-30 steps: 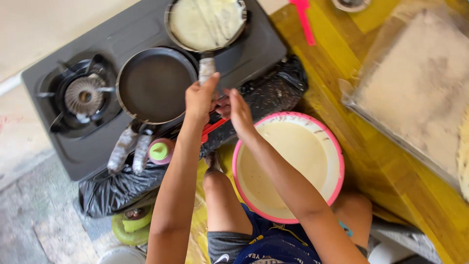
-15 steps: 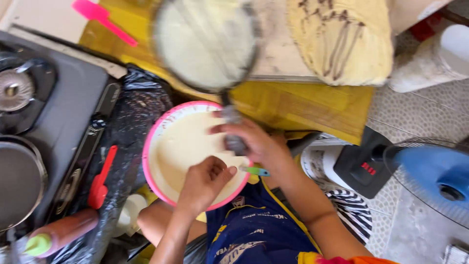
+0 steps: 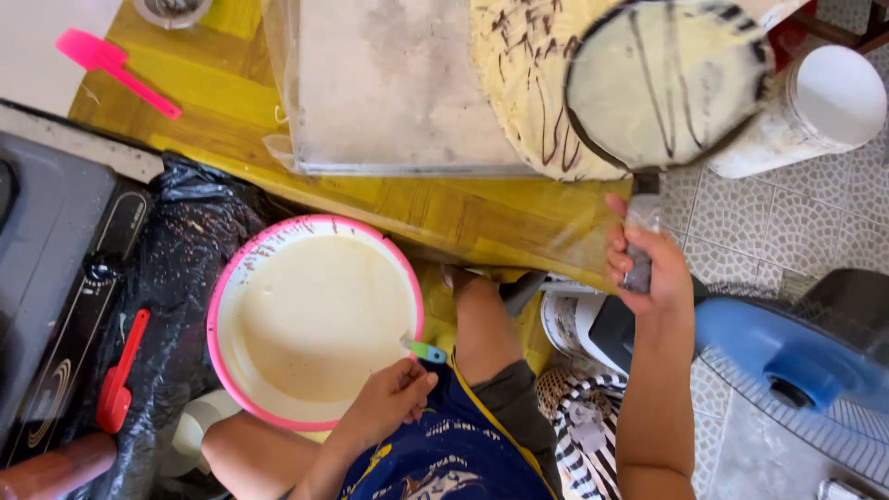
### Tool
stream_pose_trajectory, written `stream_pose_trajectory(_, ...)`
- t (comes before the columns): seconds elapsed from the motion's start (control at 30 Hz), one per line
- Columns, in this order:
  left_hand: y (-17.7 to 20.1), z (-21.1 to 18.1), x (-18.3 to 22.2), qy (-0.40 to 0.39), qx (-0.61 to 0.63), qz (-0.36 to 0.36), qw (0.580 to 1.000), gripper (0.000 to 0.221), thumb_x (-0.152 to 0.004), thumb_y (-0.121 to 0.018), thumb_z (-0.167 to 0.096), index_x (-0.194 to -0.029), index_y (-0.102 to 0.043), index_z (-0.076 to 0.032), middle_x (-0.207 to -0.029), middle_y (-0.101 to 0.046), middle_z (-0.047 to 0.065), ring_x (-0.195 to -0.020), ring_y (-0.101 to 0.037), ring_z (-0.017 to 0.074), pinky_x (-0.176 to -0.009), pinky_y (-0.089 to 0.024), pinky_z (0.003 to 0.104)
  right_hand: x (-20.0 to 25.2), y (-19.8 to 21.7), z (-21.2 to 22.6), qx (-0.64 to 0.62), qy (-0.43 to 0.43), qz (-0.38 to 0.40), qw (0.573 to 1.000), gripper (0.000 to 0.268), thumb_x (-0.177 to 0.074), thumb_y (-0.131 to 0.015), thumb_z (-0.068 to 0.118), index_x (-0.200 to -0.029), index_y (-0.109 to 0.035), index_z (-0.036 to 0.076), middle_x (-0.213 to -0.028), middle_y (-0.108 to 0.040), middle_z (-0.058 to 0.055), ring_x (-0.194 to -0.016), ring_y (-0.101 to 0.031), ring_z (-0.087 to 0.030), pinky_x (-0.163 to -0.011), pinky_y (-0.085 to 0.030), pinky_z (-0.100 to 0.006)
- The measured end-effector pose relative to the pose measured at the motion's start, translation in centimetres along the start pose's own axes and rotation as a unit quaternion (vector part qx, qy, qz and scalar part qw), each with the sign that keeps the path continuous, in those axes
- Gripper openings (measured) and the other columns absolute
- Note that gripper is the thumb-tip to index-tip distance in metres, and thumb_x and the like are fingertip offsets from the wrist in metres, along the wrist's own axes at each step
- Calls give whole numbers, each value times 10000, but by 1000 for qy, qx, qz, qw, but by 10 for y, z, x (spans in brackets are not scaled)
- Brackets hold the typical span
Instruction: Pouring batter into frying pans, swirling to coat, and cooking them on a gas stove to make crepes.
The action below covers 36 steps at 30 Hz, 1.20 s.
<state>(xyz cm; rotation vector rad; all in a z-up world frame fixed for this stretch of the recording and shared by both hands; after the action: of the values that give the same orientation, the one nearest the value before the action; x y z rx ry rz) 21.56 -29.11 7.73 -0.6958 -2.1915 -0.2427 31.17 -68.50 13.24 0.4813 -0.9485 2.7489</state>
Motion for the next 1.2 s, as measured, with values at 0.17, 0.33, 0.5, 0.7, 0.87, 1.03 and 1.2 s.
stream_pose_trajectory(0.17,20,7,3,66,-15,-41,997,271,-968,-647,-354,-954,-656,-83,-700,-685,69,-589,-645,131,-570,-540,256,-98,-68,70,157,11,-100,982,397,-1001,-589,79,-1395,-603,36,-804,-615,16,-530,-523,-11,-448,-464,-149)
stream_pose_trajectory(0.33,46,38,-12,112,66,-102,986,230,-970,-692,-262,-951,-684,-33,-708,-714,133,-572,-662,179,-520,-528,263,-235,-56,137,776,249,-156,559,476,-1017,-638,120,-1462,-516,1,-1023,-700,-212,-798,-663,-425,-606,-547,-571)
stream_pose_trajectory(0.5,45,37,-23,144,91,-110,979,246,-969,-696,-283,-937,-681,-40,-716,-718,129,-556,-628,191,-537,-530,268,-335,-40,99,961,76,-186,188,778,-923,-597,157,-1625,-273,70,-1073,-629,-81,-637,-657,-215,-384,-485,-316)
stream_pose_trajectory(0.7,49,49,-26,150,96,-120,977,264,-948,-720,-310,-933,-692,-48,-712,-707,120,-586,-649,184,-545,-555,270,-346,-51,106,970,125,-189,85,696,-975,-623,244,-1598,-362,75,-895,-568,-9,-610,-501,-117,-409,-444,-248)
stream_pose_trajectory(0.87,46,39,-25,149,88,-115,978,285,-944,-731,-319,-921,-684,-38,-679,-688,120,-576,-636,181,-540,-536,268,-360,-59,123,956,205,-204,42,834,-848,-752,365,-1561,-413,95,-1053,-653,-26,-772,-658,-204,-439,-484,-323)
stream_pose_trajectory(1.03,48,24,-17,151,-178,-124,965,364,-911,-619,-597,-976,-679,-244,-787,-720,-48,-784,-668,129,-753,-478,291,-306,-132,123,804,509,-284,-119,223,-949,-603,184,-1168,-562,199,-899,-491,-5,-687,-443,-160,-594,-357,-287)
stream_pose_trajectory(1.2,36,34,-14,151,-226,-94,958,368,-924,-595,-613,-982,-633,-252,-922,-774,-25,-909,-704,223,-809,-490,365,-262,-176,127,784,555,-246,-126,154,-947,-579,113,-1057,-533,210,-877,-449,-4,-731,-413,-152,-666,-377,-276)
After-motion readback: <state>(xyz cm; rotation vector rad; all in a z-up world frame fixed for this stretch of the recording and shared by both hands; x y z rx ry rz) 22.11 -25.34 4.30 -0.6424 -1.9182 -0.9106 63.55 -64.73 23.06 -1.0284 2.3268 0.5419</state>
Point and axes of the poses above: each hand's wrist, its own x-axis away from the middle knuckle, its own y-axis out of the back of the hand, z = x × y, the point moved 7 cm from there along -x, towards the middle knuckle
